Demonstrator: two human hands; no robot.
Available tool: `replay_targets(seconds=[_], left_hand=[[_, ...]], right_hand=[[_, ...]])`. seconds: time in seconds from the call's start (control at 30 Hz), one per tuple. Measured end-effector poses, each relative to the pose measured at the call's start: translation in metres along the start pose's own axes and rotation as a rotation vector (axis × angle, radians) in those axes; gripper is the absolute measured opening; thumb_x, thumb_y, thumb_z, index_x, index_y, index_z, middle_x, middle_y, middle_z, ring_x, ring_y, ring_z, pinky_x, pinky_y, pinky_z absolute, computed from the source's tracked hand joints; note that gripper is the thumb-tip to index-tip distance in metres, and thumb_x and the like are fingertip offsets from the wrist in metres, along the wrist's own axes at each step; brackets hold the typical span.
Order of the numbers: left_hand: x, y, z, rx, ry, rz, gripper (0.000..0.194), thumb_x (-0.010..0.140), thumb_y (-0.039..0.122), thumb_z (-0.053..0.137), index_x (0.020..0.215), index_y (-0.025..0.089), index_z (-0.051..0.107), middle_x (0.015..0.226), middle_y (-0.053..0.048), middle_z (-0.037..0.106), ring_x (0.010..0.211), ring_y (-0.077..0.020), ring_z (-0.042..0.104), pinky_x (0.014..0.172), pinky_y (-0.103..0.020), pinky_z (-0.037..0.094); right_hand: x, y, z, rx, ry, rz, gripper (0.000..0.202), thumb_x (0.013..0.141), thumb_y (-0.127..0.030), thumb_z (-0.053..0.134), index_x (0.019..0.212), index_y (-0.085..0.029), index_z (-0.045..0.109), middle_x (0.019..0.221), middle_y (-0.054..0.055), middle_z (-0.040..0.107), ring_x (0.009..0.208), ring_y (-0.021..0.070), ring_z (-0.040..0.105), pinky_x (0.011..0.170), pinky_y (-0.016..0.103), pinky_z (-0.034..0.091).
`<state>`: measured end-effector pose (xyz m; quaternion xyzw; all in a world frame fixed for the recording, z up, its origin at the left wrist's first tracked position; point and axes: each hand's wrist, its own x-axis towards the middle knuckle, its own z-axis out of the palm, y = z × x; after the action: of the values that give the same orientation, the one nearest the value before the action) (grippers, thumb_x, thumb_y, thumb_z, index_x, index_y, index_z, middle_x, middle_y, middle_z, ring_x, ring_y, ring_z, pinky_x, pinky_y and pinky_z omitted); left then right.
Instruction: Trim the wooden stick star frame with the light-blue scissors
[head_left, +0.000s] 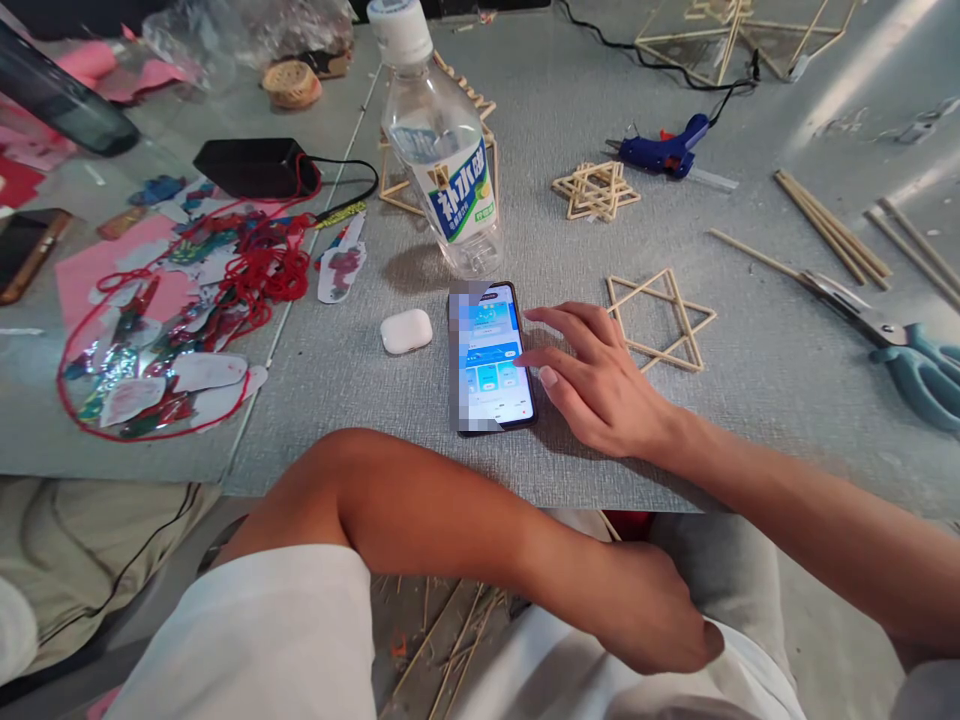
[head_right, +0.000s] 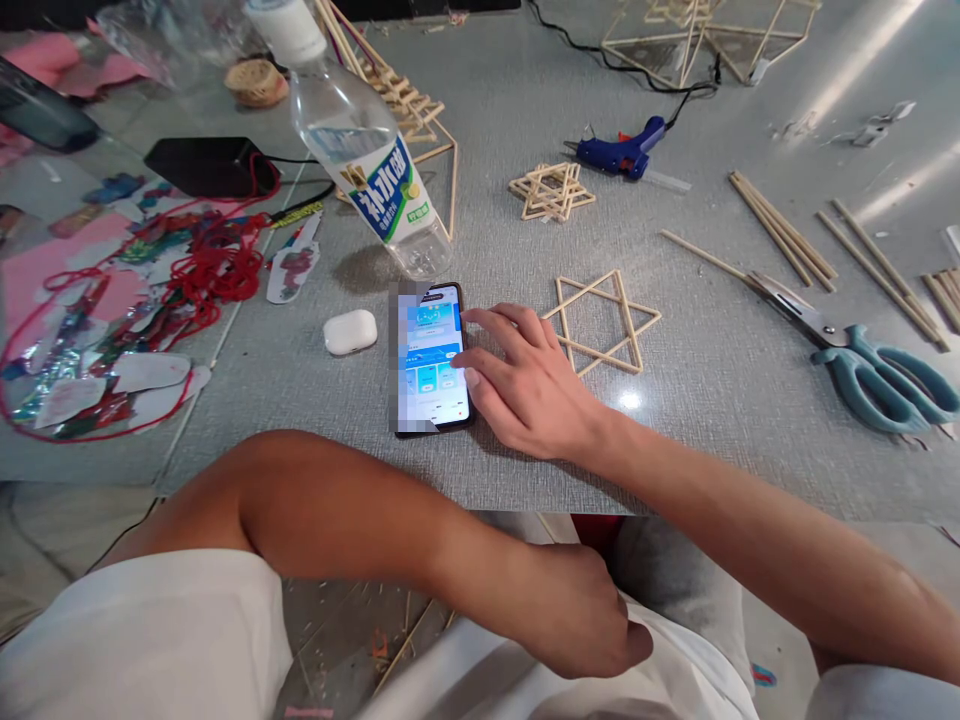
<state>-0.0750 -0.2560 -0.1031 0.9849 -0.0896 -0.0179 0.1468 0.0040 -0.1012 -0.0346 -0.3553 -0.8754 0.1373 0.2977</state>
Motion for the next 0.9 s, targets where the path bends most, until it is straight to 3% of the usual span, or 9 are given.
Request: replay_targets(seconds=[0.3,0.47,0.9], left_hand=[[0.0,-0.001,-0.008,-0.015,-0.073,0.016,0.013,0.104,0.021,0.062,0.095,0.022,0.069,0.05,0.008,0.033,0.045,-0.0185,-0.002,0.043,-0.038,0.023],[-0.004,-0.001,-0.014,0.042,-0.047,0.015,0.013,0.102,0.023,0.067,0.089,0.023,0.068,0.055,0.006,0.03,0.047,-0.02,0.001,0.042,-0.038,0.02],[-0.002,0.0,-0.007,0.034,-0.032,0.014,0.025,0.095,0.025,0.078,0.077,0.024,0.06,0.055,0.007,0.024,0.046,-0.0196,0.004,0.041,-0.036,0.024]], right_hand=[[0.0,0.0,0.0,0.001,0.008,0.01,0.046,0.121,-0.036,0.038,0.132,-0.019,0.079,0.163,0.017,0.064,0.148,0.0385,0.052,0.127,0.064,0.043],[0.0,0.0,0.0,-0.001,0.01,0.009,0.047,0.121,-0.035,0.037,0.132,-0.018,0.08,0.163,0.017,0.064,0.147,0.0386,0.052,0.126,0.065,0.044],[0.0,-0.001,-0.001,0.004,0.013,0.023,0.046,0.12,-0.035,0.039,0.131,-0.019,0.081,0.162,0.016,0.064,0.147,0.0391,0.051,0.126,0.065,0.043]])
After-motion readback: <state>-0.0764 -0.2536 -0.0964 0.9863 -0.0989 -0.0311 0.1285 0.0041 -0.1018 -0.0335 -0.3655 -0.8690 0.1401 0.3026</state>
